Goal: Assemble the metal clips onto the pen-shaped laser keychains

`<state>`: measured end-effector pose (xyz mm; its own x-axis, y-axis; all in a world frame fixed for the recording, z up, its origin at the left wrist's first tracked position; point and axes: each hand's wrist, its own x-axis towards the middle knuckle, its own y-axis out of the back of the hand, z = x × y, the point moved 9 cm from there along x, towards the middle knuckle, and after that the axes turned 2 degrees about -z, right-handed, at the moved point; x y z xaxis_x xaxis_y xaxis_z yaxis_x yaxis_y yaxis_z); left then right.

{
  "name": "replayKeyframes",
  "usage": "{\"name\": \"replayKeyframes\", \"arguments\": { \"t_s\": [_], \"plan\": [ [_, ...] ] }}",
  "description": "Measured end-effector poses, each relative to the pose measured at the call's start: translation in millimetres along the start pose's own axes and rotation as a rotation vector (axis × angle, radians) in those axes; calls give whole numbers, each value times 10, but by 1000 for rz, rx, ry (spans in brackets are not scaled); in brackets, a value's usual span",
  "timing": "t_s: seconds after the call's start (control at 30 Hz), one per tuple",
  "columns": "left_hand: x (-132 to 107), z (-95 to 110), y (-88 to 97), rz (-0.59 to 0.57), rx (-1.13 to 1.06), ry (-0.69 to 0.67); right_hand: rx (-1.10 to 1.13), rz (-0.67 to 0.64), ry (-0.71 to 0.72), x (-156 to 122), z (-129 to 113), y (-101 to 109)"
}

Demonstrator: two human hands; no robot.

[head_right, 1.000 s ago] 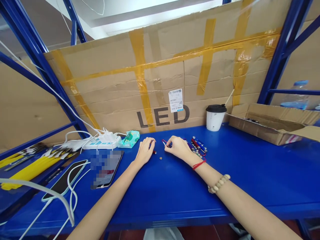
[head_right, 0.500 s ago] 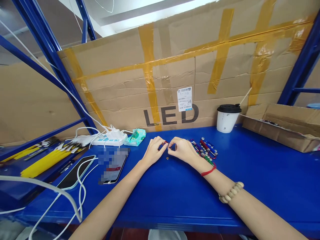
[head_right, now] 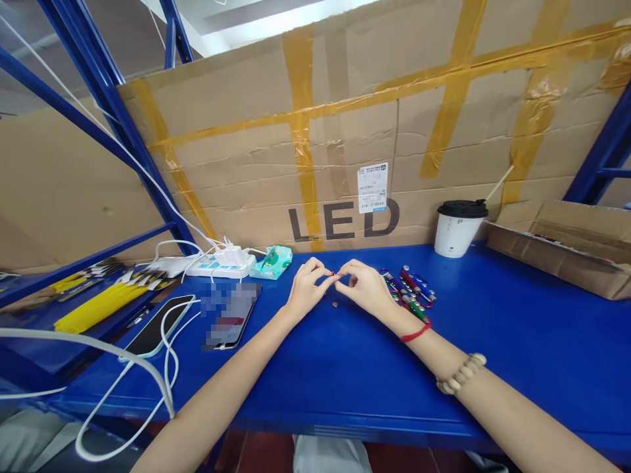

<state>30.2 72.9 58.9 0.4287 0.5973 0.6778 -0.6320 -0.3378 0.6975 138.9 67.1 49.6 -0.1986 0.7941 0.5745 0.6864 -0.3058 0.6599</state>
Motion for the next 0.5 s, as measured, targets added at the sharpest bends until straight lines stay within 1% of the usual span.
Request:
{"name": "replayKeyframes", "arguments": {
  "t_s": [0.17, 0.33, 0.4, 0.5],
  "plan": [
    [-15, 24, -11, -11, 57, -36, -57, 19, -74, -3, 83, 17],
    [-24, 39, -32, -16, 38, -68, -9, 44, -87, -1, 120, 25],
    [-25, 37, -32, -9, 30, -64, 57, 59, -113, -1, 146, 17],
    [-23, 32, -37, -9, 13, -50, 279, -5, -159, 1, 175, -86]
  ]
}}
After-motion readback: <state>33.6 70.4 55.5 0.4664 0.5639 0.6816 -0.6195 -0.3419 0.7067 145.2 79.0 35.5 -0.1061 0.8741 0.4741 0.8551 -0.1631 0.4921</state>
